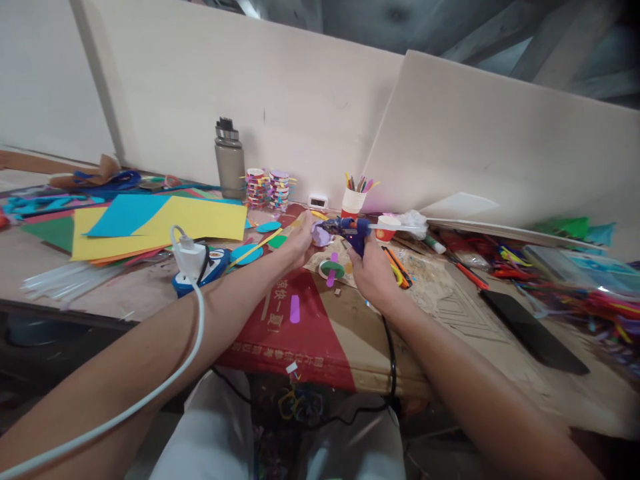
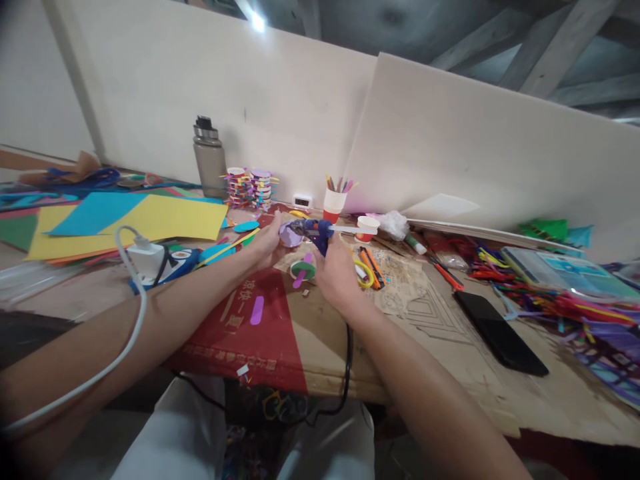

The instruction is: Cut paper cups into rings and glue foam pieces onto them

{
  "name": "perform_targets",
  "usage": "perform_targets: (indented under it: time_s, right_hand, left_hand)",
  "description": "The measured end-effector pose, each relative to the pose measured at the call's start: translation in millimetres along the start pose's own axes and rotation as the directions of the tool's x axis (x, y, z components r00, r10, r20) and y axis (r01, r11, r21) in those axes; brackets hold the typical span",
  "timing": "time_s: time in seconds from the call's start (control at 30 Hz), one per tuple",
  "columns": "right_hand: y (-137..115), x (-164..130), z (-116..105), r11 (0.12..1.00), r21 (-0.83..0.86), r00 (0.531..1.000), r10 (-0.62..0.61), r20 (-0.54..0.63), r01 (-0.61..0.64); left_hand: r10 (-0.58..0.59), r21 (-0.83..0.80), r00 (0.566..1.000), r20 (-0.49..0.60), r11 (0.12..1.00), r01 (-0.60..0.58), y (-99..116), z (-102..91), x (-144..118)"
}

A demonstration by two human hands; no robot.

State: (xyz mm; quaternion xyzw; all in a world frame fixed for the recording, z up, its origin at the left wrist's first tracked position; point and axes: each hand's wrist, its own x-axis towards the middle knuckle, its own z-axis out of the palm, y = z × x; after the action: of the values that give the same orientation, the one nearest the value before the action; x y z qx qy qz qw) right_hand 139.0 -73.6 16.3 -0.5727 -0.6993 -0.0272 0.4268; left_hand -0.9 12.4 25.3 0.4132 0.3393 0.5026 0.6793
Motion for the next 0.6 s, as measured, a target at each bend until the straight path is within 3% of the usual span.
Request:
perform_targets:
  time_s: [0.23, 0.6]
  right_hand:
    - [-1.0, -3.7, -0.7, 0.999, -0.031, 0.999, 0.022, 0.044, -0.02]
    - [5.5, -3.6, -4.4, 0.999, -0.028, 0.999, 0.032, -0.013, -0.033]
  left_hand:
    - [0.021, -0.019, 0.999, -0.039, 1.0, -0.022, 3.2, -2.2, 0.3]
    - [0.051, -0.079, 0.998, -0.045, 0.995, -0.055, 6.2, -4.5, 4.4]
